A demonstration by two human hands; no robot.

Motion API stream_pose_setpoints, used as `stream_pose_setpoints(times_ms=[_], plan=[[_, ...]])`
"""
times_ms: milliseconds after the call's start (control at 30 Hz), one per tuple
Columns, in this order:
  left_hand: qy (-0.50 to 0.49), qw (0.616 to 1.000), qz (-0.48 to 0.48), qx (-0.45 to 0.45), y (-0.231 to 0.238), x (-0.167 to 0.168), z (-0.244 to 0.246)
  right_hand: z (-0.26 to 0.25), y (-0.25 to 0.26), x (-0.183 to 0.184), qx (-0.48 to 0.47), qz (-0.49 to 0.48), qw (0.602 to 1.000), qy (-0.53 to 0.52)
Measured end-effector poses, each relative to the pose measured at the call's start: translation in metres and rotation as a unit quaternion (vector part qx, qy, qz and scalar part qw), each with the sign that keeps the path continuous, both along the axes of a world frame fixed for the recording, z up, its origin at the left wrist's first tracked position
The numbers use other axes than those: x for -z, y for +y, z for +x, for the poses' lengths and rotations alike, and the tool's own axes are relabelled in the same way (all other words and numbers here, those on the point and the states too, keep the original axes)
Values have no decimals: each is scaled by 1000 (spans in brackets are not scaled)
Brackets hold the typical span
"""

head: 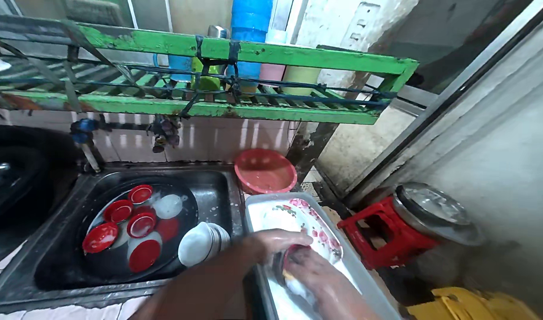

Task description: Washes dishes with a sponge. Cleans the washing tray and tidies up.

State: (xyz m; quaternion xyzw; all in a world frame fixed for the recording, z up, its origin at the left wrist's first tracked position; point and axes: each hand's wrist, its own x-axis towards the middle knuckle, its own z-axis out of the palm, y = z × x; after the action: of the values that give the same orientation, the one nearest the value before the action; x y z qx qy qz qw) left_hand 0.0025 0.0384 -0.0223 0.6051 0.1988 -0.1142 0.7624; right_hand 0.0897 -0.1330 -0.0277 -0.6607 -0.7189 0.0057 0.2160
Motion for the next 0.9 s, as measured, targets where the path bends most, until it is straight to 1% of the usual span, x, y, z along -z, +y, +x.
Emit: stream_pose_setpoints(times_ms=[33,67,100,133,167,200,233,267,300,333,367,400,433,467,500,533,567,600,633,667,700,733,767,800,833,900], plan=[[14,999,-37,10,5,0,-2,7,1,-1,-32,38,997,-53],[19,997,-69,12,8,-1,-2,16,4,-1,-42,81,992,-91],[17,996,-91,-2,7,-3,0,26,8,2,-30,120,985,-119],[7,996,-88,-29,2,-6,3,35,12,6,-5,145,981,-130],[-19,996,-51,-71,-5,-9,8,38,14,13,32,152,981,-119],[-62,991,0,-119,-12,-11,14,35,16,18,84,141,984,-71],[-109,977,60,-172,-18,-11,21,26,18,20,155,115,981,25],[-141,962,106,-208,-21,-11,26,15,23,18,223,81,959,157],[-156,953,136,-220,-21,-12,28,4,27,12,272,53,919,282],[-161,951,153,-214,-20,-12,28,-7,29,5,297,41,899,319],[-152,957,156,-190,-16,-11,27,-16,27,0,297,22,910,288],[-128,967,158,-151,-12,-11,26,-20,24,0,282,13,935,215],[-77,979,167,-87,-8,-15,23,-21,19,3,254,3,958,131],[-13,982,187,-16,-5,-22,21,-18,16,5,230,-24,970,67],[38,976,211,38,-2,-30,20,-13,15,6,215,-57,974,53],[64,970,225,61,-1,-37,18,-7,16,5,216,-92,968,85],[62,972,220,52,2,-41,16,-1,15,2,233,-114,952,162],[32,980,195,23,5,-38,14,3,12,-4,253,-109,919,283],[-3,989,150,-17,8,-30,13,8,7,-5,264,-70,868,414],[-33,993,100,-62,8,-20,14,11,3,-5,256,-18,806,534],[-52,993,41,-101,4,-11,14,14,-1,-5,227,19,747,625],[-60,988,-25,-138,-3,-5,14,17,-3,-6,190,32,701,687],[-69,978,-89,-178,-12,-1,14,19,-3,-5,169,26,673,719],[-81,957,-149,-237,-21,1,14,22,-3,-3,175,2,668,723],[-90,928,-196,-302,-28,-1,13,25,-3,-2,204,-36,686,698],[-92,875,-233,-414,-31,-4,11,30,-5,0,290,-126,739,595]])
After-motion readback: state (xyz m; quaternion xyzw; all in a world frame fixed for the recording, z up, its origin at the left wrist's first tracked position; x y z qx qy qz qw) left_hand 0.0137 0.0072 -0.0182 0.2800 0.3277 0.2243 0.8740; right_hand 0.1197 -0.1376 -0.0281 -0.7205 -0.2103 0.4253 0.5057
